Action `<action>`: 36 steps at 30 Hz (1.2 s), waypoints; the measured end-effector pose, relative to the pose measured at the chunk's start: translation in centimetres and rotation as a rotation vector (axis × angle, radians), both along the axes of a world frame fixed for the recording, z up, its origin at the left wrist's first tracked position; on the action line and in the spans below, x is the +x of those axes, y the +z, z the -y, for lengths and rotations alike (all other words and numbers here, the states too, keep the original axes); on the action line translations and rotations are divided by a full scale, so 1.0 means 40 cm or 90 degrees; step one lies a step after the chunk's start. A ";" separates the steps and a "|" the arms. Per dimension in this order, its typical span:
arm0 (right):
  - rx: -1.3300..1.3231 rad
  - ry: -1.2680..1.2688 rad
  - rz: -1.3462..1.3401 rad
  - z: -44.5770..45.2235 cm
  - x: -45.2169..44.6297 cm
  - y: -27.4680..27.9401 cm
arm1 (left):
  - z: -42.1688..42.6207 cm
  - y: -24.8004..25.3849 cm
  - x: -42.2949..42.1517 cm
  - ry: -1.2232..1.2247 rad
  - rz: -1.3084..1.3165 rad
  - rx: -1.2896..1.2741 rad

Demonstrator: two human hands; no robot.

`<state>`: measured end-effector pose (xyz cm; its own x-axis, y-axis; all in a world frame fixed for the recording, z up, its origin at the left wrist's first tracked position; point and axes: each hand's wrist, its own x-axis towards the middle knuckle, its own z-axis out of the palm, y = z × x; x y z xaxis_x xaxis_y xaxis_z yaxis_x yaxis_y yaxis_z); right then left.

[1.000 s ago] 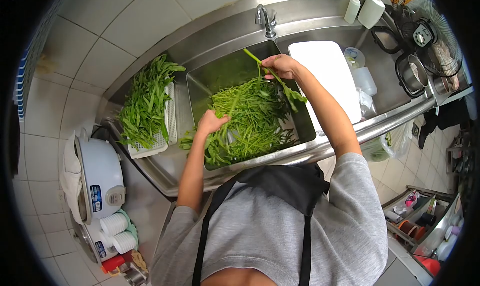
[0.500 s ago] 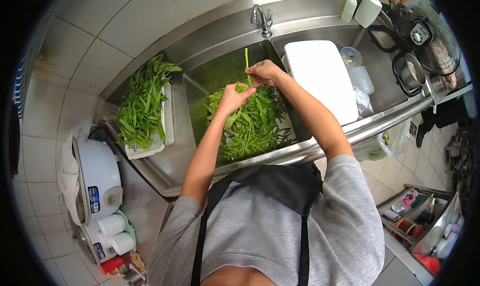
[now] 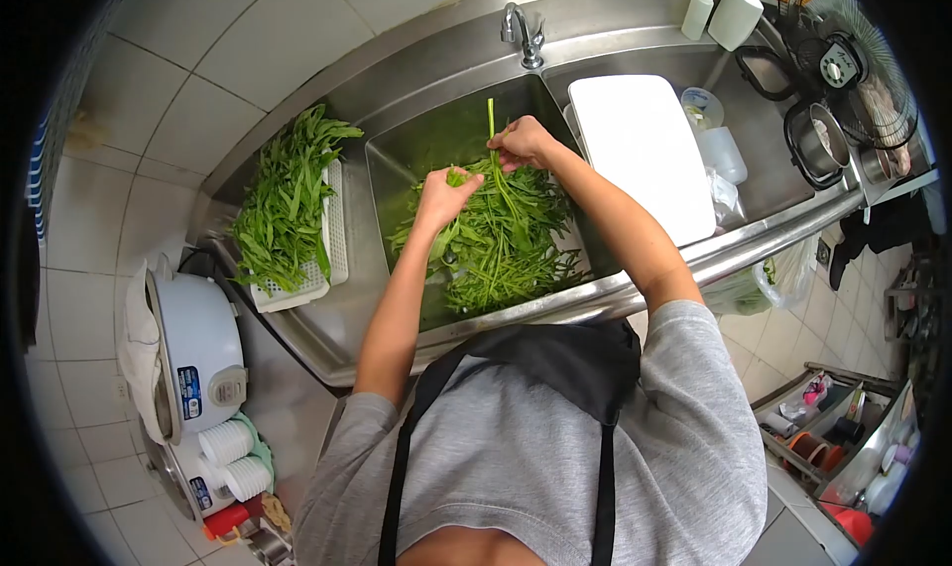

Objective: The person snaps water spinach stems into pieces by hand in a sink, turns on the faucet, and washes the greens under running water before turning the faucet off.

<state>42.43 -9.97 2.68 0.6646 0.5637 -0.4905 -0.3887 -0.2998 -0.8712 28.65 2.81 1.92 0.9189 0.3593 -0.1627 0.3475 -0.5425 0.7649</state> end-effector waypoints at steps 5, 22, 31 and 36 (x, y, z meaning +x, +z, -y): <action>0.006 -0.039 0.011 -0.013 -0.007 -0.007 | 0.033 0.002 -0.008 -0.030 -0.073 0.050; 0.078 -0.042 -0.124 -0.013 -0.006 -0.054 | 0.022 0.017 0.010 0.011 0.017 -0.150; 0.110 -0.052 -0.143 -0.012 -0.006 -0.046 | 0.014 0.032 -0.019 -0.057 -0.080 -0.342; 0.158 -0.048 -0.197 -0.001 0.021 -0.045 | 0.018 0.021 -0.054 -0.072 -0.037 -0.513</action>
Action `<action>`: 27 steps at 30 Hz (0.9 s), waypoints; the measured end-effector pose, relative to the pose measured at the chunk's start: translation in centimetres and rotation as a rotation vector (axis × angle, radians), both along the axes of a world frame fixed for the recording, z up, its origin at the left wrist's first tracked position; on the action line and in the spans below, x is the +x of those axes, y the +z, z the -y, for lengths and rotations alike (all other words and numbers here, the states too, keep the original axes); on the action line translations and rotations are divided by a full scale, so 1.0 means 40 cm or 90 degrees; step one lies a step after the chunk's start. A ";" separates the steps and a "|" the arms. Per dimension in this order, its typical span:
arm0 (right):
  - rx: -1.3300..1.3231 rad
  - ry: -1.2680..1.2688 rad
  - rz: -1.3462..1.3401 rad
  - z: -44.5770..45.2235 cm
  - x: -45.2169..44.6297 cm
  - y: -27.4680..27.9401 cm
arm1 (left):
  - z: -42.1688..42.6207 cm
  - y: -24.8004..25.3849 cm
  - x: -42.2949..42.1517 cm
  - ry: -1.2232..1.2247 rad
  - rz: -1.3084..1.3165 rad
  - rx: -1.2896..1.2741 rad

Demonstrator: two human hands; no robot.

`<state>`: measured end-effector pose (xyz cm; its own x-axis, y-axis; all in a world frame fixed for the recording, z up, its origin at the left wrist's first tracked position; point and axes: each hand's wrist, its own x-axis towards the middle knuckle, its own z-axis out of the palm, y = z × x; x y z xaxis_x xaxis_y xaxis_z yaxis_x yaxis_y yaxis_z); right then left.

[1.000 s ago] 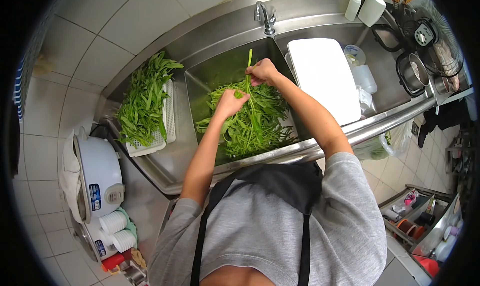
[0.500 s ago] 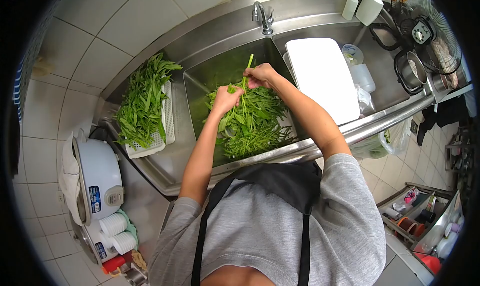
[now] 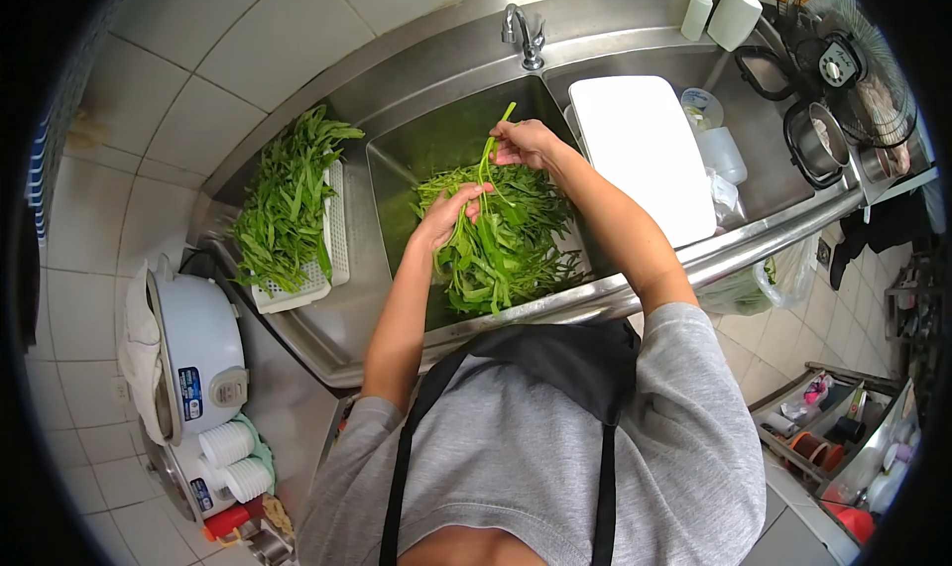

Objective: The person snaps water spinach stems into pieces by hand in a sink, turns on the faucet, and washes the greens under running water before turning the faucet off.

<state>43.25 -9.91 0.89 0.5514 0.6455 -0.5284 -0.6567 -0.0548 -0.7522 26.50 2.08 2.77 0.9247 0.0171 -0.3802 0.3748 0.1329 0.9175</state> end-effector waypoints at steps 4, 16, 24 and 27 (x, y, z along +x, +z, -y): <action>0.042 0.005 -0.013 0.007 0.009 0.007 | -0.008 -0.015 -0.002 0.028 0.024 -0.076; 0.066 0.032 0.013 0.005 0.013 0.018 | -0.016 -0.008 0.004 0.066 0.067 -0.078; 0.068 0.037 0.009 0.009 0.009 0.035 | -0.009 -0.022 0.007 0.039 0.089 -0.113; 0.082 0.046 0.010 0.013 0.003 0.043 | -0.015 -0.028 0.005 0.023 0.095 -0.132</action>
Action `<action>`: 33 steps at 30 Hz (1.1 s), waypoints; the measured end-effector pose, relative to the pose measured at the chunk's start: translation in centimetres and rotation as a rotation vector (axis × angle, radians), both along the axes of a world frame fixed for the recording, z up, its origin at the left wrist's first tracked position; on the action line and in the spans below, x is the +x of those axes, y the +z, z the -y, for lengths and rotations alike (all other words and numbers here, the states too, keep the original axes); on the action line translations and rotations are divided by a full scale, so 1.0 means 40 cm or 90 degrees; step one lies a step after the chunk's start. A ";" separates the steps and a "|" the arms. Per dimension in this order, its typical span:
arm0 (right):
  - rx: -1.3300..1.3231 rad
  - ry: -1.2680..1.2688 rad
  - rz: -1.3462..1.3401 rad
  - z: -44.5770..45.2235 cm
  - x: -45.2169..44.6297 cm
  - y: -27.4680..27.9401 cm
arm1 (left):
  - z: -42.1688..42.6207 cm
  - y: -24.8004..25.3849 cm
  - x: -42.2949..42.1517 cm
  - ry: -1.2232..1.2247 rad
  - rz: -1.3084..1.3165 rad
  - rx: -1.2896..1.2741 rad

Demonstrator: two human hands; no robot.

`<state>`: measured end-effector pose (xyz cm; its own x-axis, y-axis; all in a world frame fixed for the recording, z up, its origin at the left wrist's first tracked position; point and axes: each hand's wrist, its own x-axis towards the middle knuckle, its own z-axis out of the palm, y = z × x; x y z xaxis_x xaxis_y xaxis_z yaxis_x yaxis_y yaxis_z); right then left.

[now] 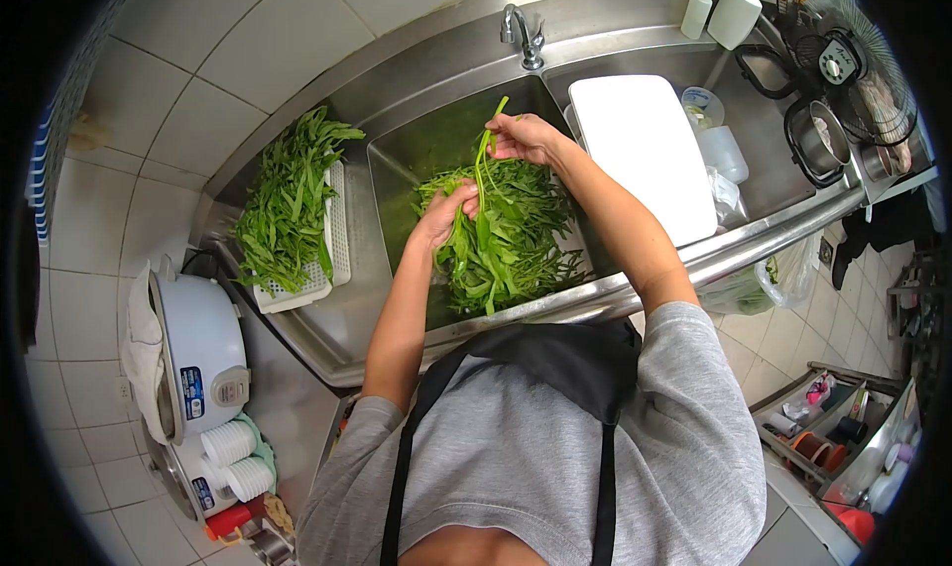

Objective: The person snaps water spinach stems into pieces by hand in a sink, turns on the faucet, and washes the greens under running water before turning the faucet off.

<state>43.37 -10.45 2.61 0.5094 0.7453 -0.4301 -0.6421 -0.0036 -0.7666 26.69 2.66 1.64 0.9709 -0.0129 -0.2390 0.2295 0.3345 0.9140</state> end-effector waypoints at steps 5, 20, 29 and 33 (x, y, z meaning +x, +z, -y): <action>-0.003 -0.068 0.146 -0.001 -0.022 0.013 | -0.020 -0.053 0.011 0.072 -0.137 0.111; -0.121 -0.045 0.263 -0.033 -0.080 0.004 | 0.000 0.022 0.021 0.239 -0.048 0.745; -0.133 -0.018 0.169 -0.021 -0.074 0.012 | -0.039 0.079 0.033 0.045 -0.074 0.411; -0.135 0.012 0.142 -0.012 -0.041 0.008 | -0.078 0.108 0.014 -0.138 -0.126 0.471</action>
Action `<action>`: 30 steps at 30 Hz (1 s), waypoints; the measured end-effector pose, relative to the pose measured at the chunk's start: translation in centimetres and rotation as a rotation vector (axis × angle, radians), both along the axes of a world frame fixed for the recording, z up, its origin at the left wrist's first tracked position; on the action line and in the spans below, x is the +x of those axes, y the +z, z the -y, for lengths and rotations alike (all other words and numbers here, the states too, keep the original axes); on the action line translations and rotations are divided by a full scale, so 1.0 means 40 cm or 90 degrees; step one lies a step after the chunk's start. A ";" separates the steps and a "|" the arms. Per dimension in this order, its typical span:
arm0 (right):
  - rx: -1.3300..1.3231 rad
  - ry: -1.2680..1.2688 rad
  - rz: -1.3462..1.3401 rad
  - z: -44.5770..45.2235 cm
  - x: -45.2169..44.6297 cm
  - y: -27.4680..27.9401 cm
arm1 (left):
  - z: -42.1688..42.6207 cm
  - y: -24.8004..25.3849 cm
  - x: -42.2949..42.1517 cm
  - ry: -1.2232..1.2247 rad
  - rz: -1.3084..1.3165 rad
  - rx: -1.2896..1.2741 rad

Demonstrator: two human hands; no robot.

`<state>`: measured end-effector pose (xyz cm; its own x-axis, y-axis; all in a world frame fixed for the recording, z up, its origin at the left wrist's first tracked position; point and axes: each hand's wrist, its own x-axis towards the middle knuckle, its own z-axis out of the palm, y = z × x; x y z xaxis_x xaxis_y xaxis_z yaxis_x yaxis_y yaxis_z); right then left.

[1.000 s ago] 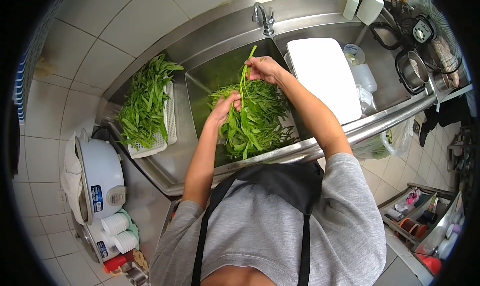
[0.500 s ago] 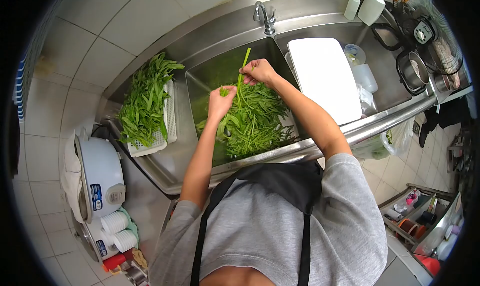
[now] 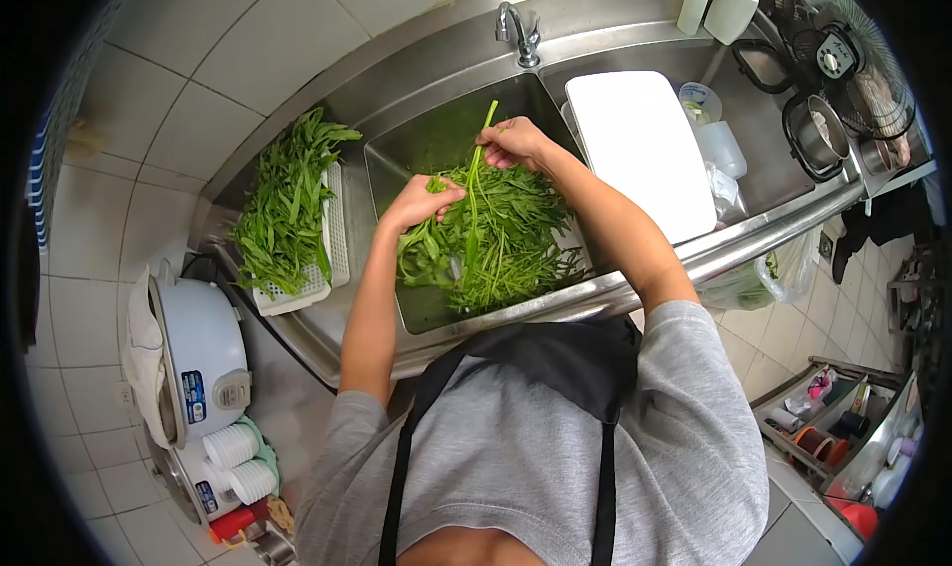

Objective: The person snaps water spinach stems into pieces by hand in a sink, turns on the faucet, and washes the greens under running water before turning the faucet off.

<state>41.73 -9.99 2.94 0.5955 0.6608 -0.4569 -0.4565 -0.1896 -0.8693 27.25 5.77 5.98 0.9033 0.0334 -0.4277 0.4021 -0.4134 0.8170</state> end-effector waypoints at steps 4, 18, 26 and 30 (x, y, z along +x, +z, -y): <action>-0.017 0.003 -0.001 0.006 0.012 -0.009 | -0.023 -0.003 -0.019 -0.001 -0.015 -0.048; -0.020 -0.026 0.026 -0.003 0.011 0.004 | -0.028 -0.017 -0.028 0.041 -0.007 -0.058; -0.045 -0.119 0.069 -0.024 -0.009 -0.017 | 0.096 0.031 0.009 0.235 0.157 0.366; -0.017 -0.143 0.066 -0.041 -0.038 -0.017 | 0.118 -0.002 0.035 0.222 0.163 0.452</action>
